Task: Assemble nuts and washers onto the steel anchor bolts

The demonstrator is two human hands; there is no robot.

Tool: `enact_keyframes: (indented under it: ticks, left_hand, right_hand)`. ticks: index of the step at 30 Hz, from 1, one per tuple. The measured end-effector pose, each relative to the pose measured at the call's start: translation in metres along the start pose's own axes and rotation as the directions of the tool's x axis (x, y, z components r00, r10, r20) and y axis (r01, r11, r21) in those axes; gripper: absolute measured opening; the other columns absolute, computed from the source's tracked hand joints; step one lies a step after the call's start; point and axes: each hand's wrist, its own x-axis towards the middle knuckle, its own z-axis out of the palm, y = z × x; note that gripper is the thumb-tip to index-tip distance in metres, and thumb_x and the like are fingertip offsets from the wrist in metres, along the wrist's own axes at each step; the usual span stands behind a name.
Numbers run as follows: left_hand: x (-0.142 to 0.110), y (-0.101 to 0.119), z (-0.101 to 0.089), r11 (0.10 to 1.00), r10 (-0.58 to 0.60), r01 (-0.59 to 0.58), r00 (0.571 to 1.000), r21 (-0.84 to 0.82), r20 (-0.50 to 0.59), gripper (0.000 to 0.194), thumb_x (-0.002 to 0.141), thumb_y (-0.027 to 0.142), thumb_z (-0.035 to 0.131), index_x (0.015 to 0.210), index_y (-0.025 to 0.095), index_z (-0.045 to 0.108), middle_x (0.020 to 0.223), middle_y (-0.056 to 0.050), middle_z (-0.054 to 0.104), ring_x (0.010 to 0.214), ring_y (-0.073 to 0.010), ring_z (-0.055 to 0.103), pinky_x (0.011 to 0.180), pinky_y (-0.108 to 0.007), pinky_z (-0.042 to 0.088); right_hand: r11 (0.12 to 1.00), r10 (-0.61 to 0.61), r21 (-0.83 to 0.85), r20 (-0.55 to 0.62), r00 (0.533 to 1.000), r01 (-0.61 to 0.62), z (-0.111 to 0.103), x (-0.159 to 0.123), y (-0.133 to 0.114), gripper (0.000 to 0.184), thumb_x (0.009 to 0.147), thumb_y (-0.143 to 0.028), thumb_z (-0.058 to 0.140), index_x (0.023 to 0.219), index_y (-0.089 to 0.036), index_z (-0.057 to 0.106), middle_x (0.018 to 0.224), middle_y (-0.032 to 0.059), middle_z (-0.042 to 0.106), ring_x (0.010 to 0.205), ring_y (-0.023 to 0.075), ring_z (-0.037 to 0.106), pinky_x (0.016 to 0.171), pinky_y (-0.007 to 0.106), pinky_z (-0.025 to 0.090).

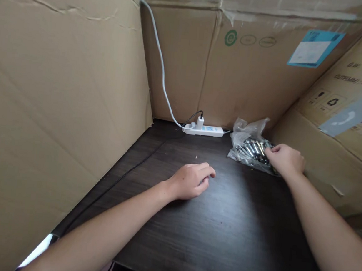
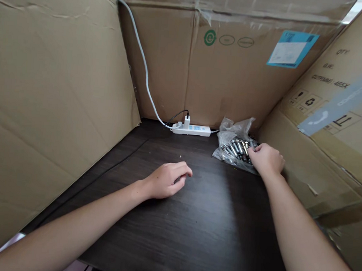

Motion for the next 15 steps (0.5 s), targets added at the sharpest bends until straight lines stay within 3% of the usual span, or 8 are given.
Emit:
enact_keyframes:
  ticks: [5, 9, 13, 15]
  left_hand:
    - [-0.001, 0.002, -0.001, 1.000, 0.001, -0.001, 1.000, 0.017, 0.019, 0.018, 0.089, 0.017, 0.039, 0.101, 0.018, 0.052, 0.096, -0.002, 0.059, 0.081, -0.0128, 0.056, 0.077, -0.026, 0.045]
    - [0.005, 0.011, -0.008, 0.999, 0.000, -0.002, 0.998, 0.037, 0.062, 0.017, 0.088, 0.017, 0.040, 0.098, 0.018, 0.054, 0.095, -0.002, 0.060, 0.081, -0.0133, 0.056, 0.077, -0.026, 0.044]
    - [0.003, 0.055, -0.029, 0.999, 0.040, -0.034, 0.976, -0.028, 0.215, 0.015, 0.088, 0.019, 0.042, 0.092, 0.019, 0.056, 0.091, 0.000, 0.061, 0.081, -0.0130, 0.057, 0.076, -0.025, 0.045]
    - [-0.015, 0.088, -0.039, 0.995, 0.058, -0.034, 0.964, -0.094, 0.259, 0.015, 0.090, 0.026, 0.043, 0.093, 0.021, 0.057, 0.089, 0.000, 0.062, 0.080, -0.0128, 0.058, 0.077, -0.025, 0.046]
  right_hand:
    - [1.000, 0.007, -0.017, 0.060, 0.998, -0.006, 0.001, -0.002, -0.002, 0.037, 0.073, -0.052, 0.048, 0.083, -0.022, 0.068, 0.087, 0.0151, 0.066, 0.054, 0.0160, 0.037, 0.055, 0.031, 0.028]
    - [1.000, -0.001, 0.029, 0.031, 1.000, 0.000, -0.007, -0.009, -0.005, 0.031, 0.075, -0.048, 0.050, 0.081, -0.023, 0.067, 0.086, 0.0124, 0.066, 0.059, 0.0178, 0.045, 0.056, 0.030, 0.029]
    - [0.969, -0.100, 0.210, -0.147, 0.984, 0.129, -0.050, -0.023, -0.008, 0.021, 0.077, -0.036, 0.053, 0.075, -0.020, 0.066, 0.072, 0.0058, 0.065, 0.062, 0.0156, 0.050, 0.057, 0.026, 0.033]
    - [0.932, -0.174, 0.257, -0.301, 0.938, 0.256, -0.080, -0.031, -0.001, 0.021, 0.081, -0.034, 0.053, 0.081, -0.018, 0.066, 0.072, 0.0041, 0.064, 0.063, 0.0137, 0.053, 0.058, 0.024, 0.037]
